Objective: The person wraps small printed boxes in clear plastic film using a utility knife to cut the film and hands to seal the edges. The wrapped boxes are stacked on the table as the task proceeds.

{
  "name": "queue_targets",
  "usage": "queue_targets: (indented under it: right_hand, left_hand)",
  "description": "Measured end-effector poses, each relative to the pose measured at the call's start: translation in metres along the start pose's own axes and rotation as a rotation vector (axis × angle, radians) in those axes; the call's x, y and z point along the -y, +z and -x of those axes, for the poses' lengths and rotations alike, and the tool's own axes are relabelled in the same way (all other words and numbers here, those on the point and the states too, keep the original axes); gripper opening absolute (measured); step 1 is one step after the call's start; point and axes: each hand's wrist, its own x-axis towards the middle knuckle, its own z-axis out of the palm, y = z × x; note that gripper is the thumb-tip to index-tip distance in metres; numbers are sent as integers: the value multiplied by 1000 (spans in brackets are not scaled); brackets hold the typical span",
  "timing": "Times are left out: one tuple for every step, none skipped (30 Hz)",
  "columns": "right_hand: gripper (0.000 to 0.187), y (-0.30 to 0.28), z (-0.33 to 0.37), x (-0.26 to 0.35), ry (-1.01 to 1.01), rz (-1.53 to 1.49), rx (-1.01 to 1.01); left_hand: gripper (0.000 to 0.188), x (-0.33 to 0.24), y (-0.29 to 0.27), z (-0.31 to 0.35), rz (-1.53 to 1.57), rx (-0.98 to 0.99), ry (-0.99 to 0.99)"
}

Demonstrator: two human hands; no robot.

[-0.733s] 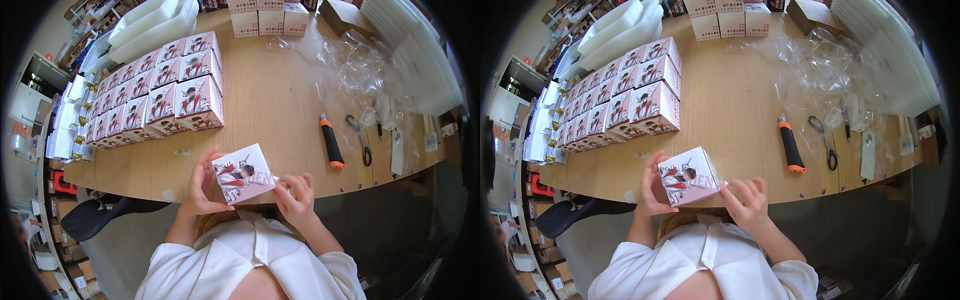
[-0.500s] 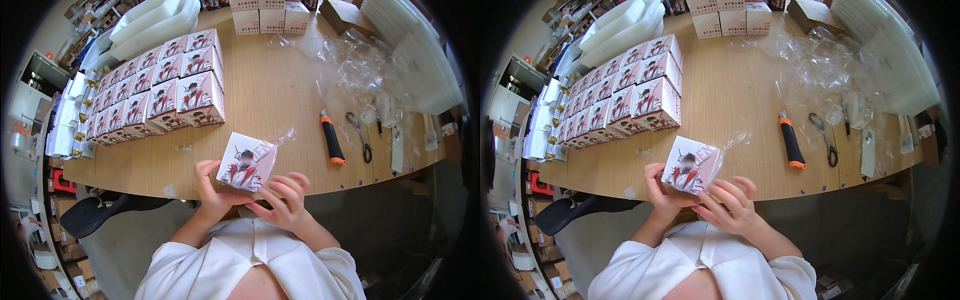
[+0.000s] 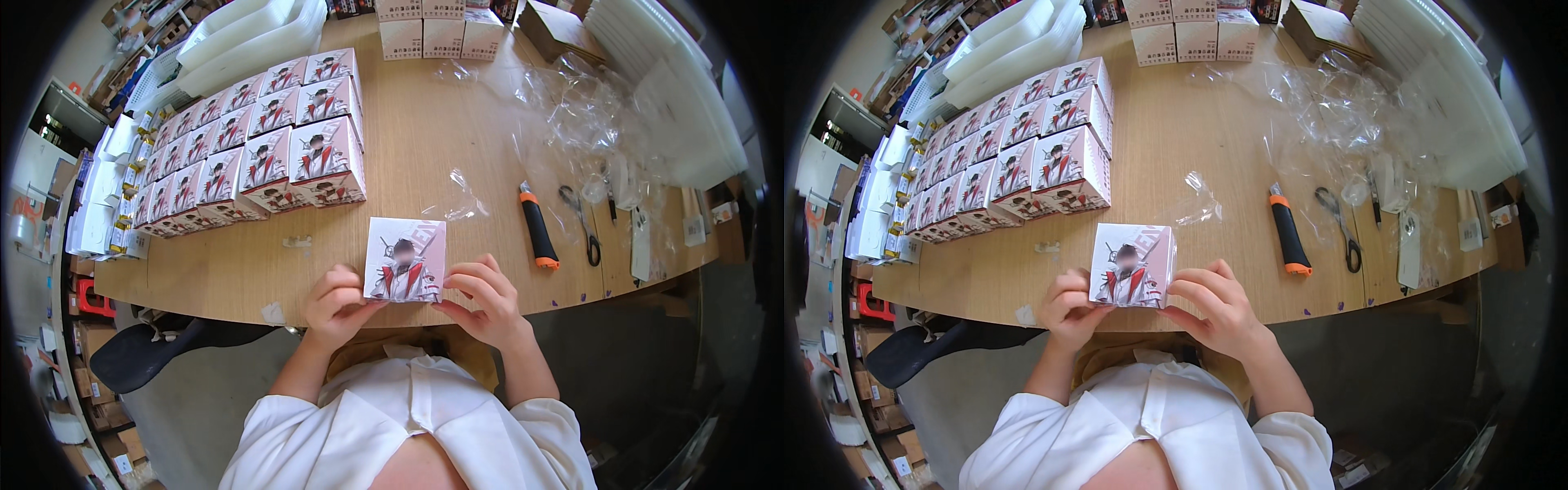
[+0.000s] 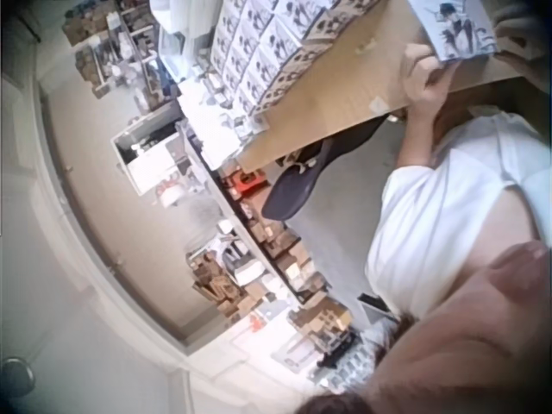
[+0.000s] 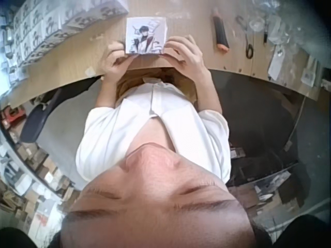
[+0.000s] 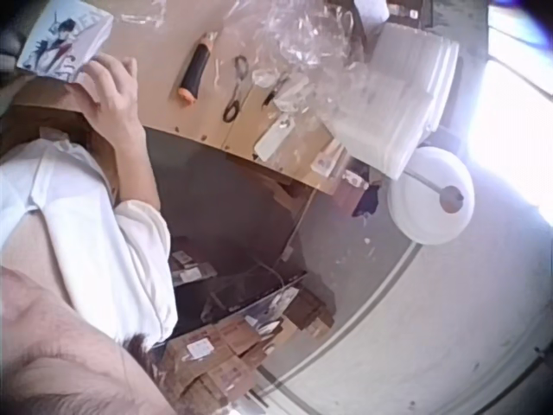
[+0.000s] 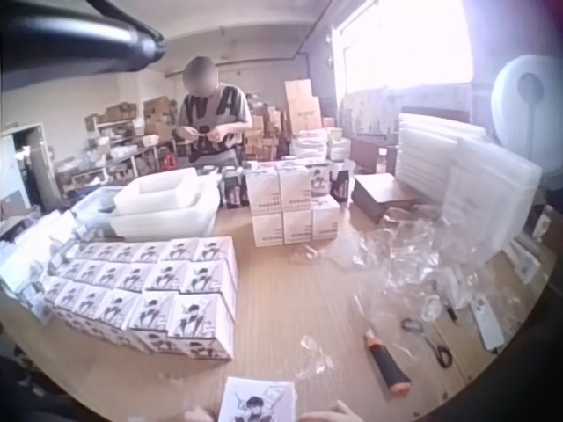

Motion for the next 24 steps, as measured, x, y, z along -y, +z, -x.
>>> queue_targets:
  right_hand:
    - [35, -1, 1, -4, -13, -20, 38]
    - [35, -2, 2, -7, -27, -40, 77]
    - [35, -1, 5, -10, -14, -50, 83]
    - [35, 1, 9, -12, 0, -60, 89]
    - [35, 2, 10, -12, 13, -70, 95]
    - [37, 2, 9, -13, -45, -23, 85]
    - [40, 2, 7, -14, -102, 24, 74]
    - [42, 2, 5, -15, -159, 70, 63]
    - [45, 5, 4, -13, -116, 34, 9]
    - [48, 10, 2, -10, -74, -4, -45]
    - [50, 13, 1, -9, -32, -41, -98]
    - [56, 16, 4, -13, -13, -58, -83]
    - [56, 18, 6, -15, 1, -79, -80]
    - [56, 19, 6, -16, 16, -98, -77]
    - [55, 19, 5, -18, 28, -120, -75]
    - [53, 18, 5, -18, 33, -93, -49]
    - [51, 14, 4, -17, 38, -67, -24]
    - [49, 12, 3, -16, 46, -39, 2]
    - [45, 10, 0, -14, 16, -13, 27]
    - [42, 8, -5, -13, -14, 13, 51]
    - [38, 7, -9, -13, -45, 39, 75]
    - [35, 8, -9, -14, -72, 29, 76]
    - [32, 9, -8, -16, -99, 18, 77]
    - [28, 10, -8, -18, -127, 5, 78]
  left_hand:
    - [35, 1, 0, 1, -29, 6, 52]
    - [37, 2, -1, 1, -41, 14, 58]
    - [39, 3, -3, 3, -51, 23, 64]
    - [41, 4, -4, 4, -61, 32, 70]
    - [47, 6, -4, 7, 4, 16, 18]
    - [53, 6, -3, 10, 65, -2, -37]
    - [60, 5, -2, 11, 127, -20, -92]
    - [70, 3, -2, 11, 74, -7, -128]
    - [80, -4, -1, 2, 23, 8, -163]
    - [90, -7, 1, -5, -29, 22, -197]
    - [96, -6, 4, -11, 119, 15, -256]
    - [103, -3, 8, -19, 271, 9, -315]
    - [110, -1, 10, -23, 423, 3, -373]
    - [111, 0, 9, -23, 412, 42, -393]
    - [112, 2, 8, -25, 399, 82, -411]
    - [113, 3, 7, -26, 386, 121, -430]
    - [114, 3, 5, -27, 359, 131, -452]
    - [115, 2, 3, -26, 335, 142, -476]
    - [116, 1, 2, -26, 310, 152, -499]
    - [117, 1, 2, -27, 312, 146, -504]
    - [118, 1, 3, -28, 315, 141, -507]
    - [119, 0, 2, -29, 317, 135, -510]
    - [117, -1, 1, -31, 271, 169, -496]
    - [116, -4, 0, -33, 224, 202, -481]
